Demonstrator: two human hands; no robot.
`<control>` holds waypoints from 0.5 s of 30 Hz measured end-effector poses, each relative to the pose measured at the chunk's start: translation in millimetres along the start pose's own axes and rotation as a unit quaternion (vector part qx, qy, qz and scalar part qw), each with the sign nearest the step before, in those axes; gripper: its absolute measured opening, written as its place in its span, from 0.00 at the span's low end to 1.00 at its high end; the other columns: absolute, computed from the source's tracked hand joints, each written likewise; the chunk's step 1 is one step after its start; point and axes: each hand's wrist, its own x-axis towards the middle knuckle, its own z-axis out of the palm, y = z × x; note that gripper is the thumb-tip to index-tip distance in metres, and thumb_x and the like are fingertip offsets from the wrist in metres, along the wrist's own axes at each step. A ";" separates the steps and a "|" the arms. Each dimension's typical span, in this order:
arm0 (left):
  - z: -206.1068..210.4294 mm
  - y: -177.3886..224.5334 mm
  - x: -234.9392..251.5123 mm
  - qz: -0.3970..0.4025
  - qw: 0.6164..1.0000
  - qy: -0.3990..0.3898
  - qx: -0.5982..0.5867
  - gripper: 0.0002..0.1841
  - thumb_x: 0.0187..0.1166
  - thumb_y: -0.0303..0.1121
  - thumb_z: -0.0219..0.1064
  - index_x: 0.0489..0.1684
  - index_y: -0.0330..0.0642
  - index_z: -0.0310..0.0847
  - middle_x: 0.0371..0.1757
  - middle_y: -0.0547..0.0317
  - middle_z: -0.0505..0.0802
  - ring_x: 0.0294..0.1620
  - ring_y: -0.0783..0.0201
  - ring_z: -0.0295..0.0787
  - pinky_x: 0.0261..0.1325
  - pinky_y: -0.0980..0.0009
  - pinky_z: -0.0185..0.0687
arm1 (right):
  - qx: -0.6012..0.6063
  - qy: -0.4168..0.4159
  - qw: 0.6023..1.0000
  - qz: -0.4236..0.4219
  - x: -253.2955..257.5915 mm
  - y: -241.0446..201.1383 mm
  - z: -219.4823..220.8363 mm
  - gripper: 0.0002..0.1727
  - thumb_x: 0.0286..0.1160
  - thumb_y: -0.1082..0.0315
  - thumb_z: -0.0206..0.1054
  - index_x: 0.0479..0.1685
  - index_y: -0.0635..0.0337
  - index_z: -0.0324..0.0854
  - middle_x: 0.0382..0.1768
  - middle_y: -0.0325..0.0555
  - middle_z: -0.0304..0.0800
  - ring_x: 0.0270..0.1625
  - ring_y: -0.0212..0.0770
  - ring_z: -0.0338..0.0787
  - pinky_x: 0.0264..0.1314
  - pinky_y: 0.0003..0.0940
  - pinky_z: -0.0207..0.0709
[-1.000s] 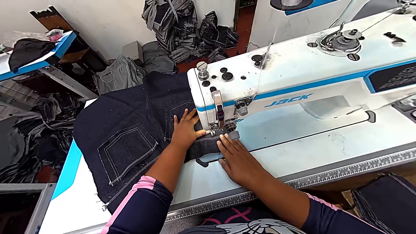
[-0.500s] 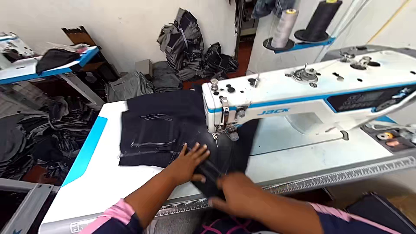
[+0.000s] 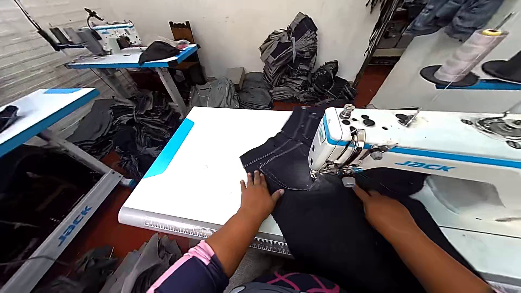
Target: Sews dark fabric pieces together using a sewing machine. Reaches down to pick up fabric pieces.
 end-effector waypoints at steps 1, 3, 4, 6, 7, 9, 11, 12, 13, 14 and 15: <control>3.2 6.3 2.9 0.015 1.000 0.007 -0.005 0.52 0.83 0.72 0.42 0.95 0.33 0.44 0.97 0.42 0.49 0.98 0.41 0.35 0.91 0.31 0.27 | -0.019 -0.008 1.000 0.006 -27.1 1.2 0.1 0.33 0.82 0.77 0.56 0.89 0.57 0.64 0.53 0.75 0.89 0.51 0.76 0.90 0.50 0.70 0.80; 8.9 21.2 1.1 0.060 0.998 0.008 -0.013 0.54 0.79 0.75 0.45 0.97 0.42 0.42 0.98 0.49 0.50 0.98 0.45 0.34 0.89 0.27 0.21 | -0.035 -0.067 0.997 0.000 -87.7 1.5 -12.2 0.26 0.76 0.75 0.62 0.74 0.78 0.73 0.40 0.79 0.89 0.43 0.81 0.91 0.42 0.74 0.79; 11.4 28.8 -3.1 0.083 0.996 -0.002 -0.012 0.54 0.78 0.76 0.47 0.98 0.47 0.42 0.98 0.52 0.50 0.98 0.45 0.33 0.88 0.25 0.19 | -0.038 -0.160 0.986 -0.003 -112.8 -1.1 -28.2 0.23 0.78 0.73 0.62 0.67 0.83 0.74 0.42 0.81 0.88 0.47 0.82 0.89 0.45 0.76 0.78; 14.6 40.5 -12.2 0.116 0.992 -0.048 -0.006 0.53 0.76 0.76 0.51 0.98 0.54 0.43 0.98 0.58 0.47 0.98 0.42 0.26 0.85 0.20 0.17 | -0.059 -0.338 0.938 -0.041 -135.4 -6.7 -58.3 0.19 0.81 0.67 0.64 0.57 0.79 0.81 0.50 0.78 0.89 0.56 0.79 0.88 0.54 0.75 0.77; 14.9 43.2 -14.0 0.125 0.990 -0.065 -0.004 0.52 0.75 0.76 0.54 0.98 0.57 0.45 0.99 0.60 0.47 0.98 0.40 0.23 0.83 0.19 0.16 | -0.047 -0.376 0.922 -0.082 -135.1 -11.5 -71.7 0.17 0.81 0.64 0.66 0.52 0.74 0.85 0.50 0.76 0.89 0.58 0.77 0.88 0.57 0.74 0.76; 11.7 44.8 -11.9 0.137 0.988 -0.075 0.006 0.52 0.73 0.74 0.61 0.97 0.58 0.49 0.98 0.60 0.50 0.97 0.38 0.24 0.82 0.17 0.15 | 0.037 -0.256 0.947 -0.193 -116.2 -16.5 -72.4 0.14 0.79 0.63 0.68 0.44 0.66 0.91 0.42 0.70 0.92 0.50 0.73 0.91 0.53 0.74 0.79; 7.3 45.2 -10.1 0.145 0.986 -0.084 0.027 0.54 0.69 0.72 0.66 0.97 0.58 0.48 0.98 0.61 0.50 0.98 0.40 0.25 0.82 0.18 0.13 | 0.133 -0.076 0.960 -0.233 -71.5 -39.7 -52.4 0.17 0.85 0.60 0.61 0.56 0.59 0.92 0.53 0.60 0.93 0.61 0.64 0.90 0.68 0.68 0.76; 6.6 45.1 -9.1 0.151 0.984 -0.088 0.037 0.56 0.67 0.73 0.68 0.97 0.58 0.47 0.98 0.62 0.48 0.98 0.42 0.24 0.81 0.18 0.12 | 0.159 -0.044 0.964 -0.208 -48.7 -54.1 -38.5 0.23 0.90 0.53 0.55 0.70 0.53 0.87 0.69 0.53 0.88 0.77 0.59 0.81 0.82 0.67 0.63; 6.3 44.7 -6.8 0.160 0.981 -0.094 0.048 0.59 0.65 0.74 0.68 0.98 0.58 0.44 0.99 0.63 0.45 0.98 0.43 0.20 0.81 0.18 0.10 | 0.162 -0.054 0.969 -0.179 -29.4 -64.3 -22.9 0.30 0.91 0.44 0.48 0.83 0.48 0.75 0.85 0.47 0.73 0.91 0.55 0.61 0.91 0.70 0.40; 5.8 43.9 -2.8 0.167 0.979 -0.103 0.056 0.61 0.64 0.75 0.68 0.98 0.60 0.40 0.99 0.65 0.41 0.98 0.44 0.17 0.80 0.18 0.08 | 0.150 -0.054 0.973 -0.166 -15.7 -69.0 -5.2 0.37 0.90 0.37 0.42 0.91 0.45 0.63 0.93 0.42 0.58 0.97 0.54 0.44 0.91 0.74 0.23; 5.7 42.3 2.4 0.173 0.977 -0.107 0.058 0.62 0.62 0.77 0.68 0.99 0.61 0.37 0.99 0.67 0.38 0.97 0.44 0.15 0.80 0.18 0.07 | 0.141 -0.004 0.977 -0.162 -7.9 -69.9 13.1 0.41 0.86 0.32 0.41 0.92 0.43 0.62 0.94 0.40 0.56 0.97 0.55 0.43 0.89 0.77 0.23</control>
